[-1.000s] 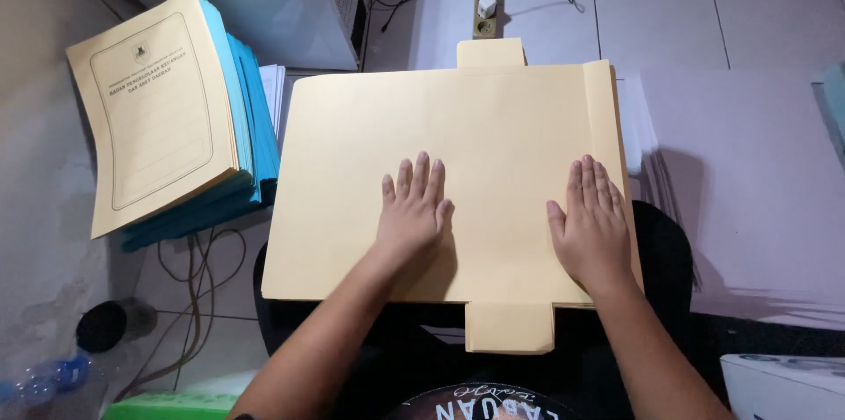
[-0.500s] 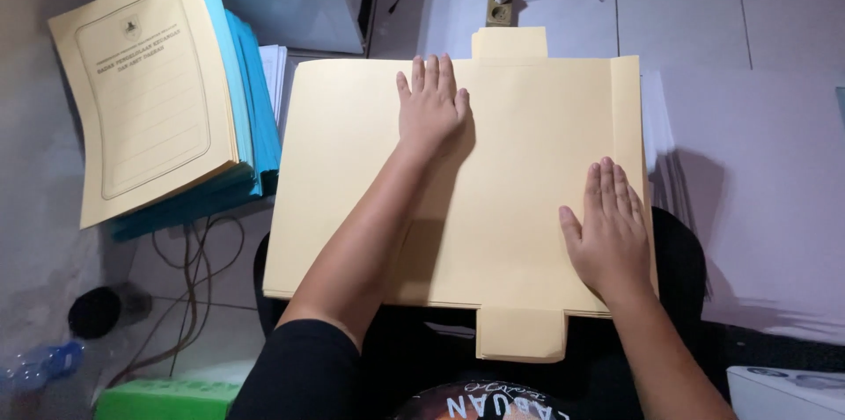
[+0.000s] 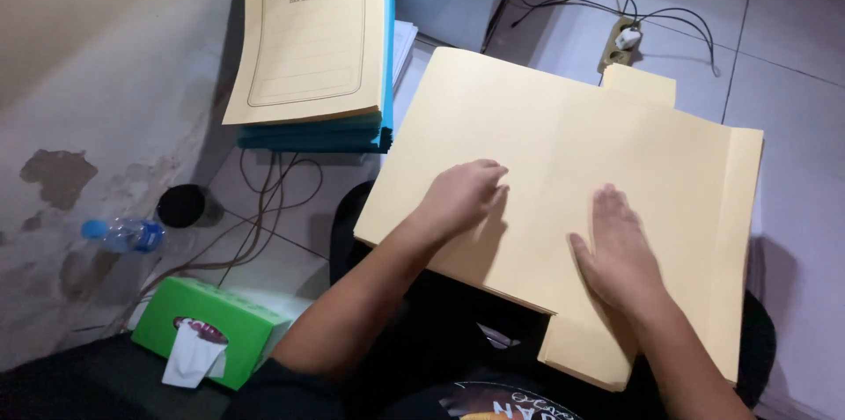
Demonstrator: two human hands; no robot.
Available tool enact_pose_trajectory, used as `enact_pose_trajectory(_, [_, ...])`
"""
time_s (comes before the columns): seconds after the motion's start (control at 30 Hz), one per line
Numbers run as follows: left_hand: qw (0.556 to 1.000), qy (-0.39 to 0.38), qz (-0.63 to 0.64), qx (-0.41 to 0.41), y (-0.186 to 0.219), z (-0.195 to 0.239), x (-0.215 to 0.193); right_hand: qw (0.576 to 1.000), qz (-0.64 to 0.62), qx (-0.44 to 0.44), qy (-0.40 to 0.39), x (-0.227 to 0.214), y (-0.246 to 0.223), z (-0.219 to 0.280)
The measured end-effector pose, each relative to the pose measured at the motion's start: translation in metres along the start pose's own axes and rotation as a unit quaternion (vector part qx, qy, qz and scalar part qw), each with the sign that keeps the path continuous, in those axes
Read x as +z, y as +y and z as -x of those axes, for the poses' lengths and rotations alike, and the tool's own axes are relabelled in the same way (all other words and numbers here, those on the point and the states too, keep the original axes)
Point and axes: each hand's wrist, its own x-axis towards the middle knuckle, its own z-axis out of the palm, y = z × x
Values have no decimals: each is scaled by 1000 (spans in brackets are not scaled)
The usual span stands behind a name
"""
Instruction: The person folds the flaps of a large manila file folder while sitting. They repeatedly open the folder, fold the top and bottom flaps inward, and smooth the surface with their hands.
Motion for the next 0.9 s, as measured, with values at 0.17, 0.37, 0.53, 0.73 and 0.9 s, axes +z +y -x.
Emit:
enact_pose_trajectory(0.17, [946,293,-127,-58,-70,-7,-81,986,-15,-167,17,11,-100,-75])
enact_pose_trajectory(0.37, [920,232,-130,-287,-96,-1,-148,984,-51,-166,45,-6,-148,-94])
enact_pose_trajectory(0.53, [930,174,-106,-307,-98,-3,-159,986,-65,-146,40,0,-143,-96])
enact_pose_trajectory(0.73, [936,173,-97,-290,-103,-4,-164,985,-70,-152,41,-3,-143,-96])
enact_pose_trajectory(0.9, [931,128,-111,-323,-102,0,-175,985,-66,-154,52,-1,-142,-95])
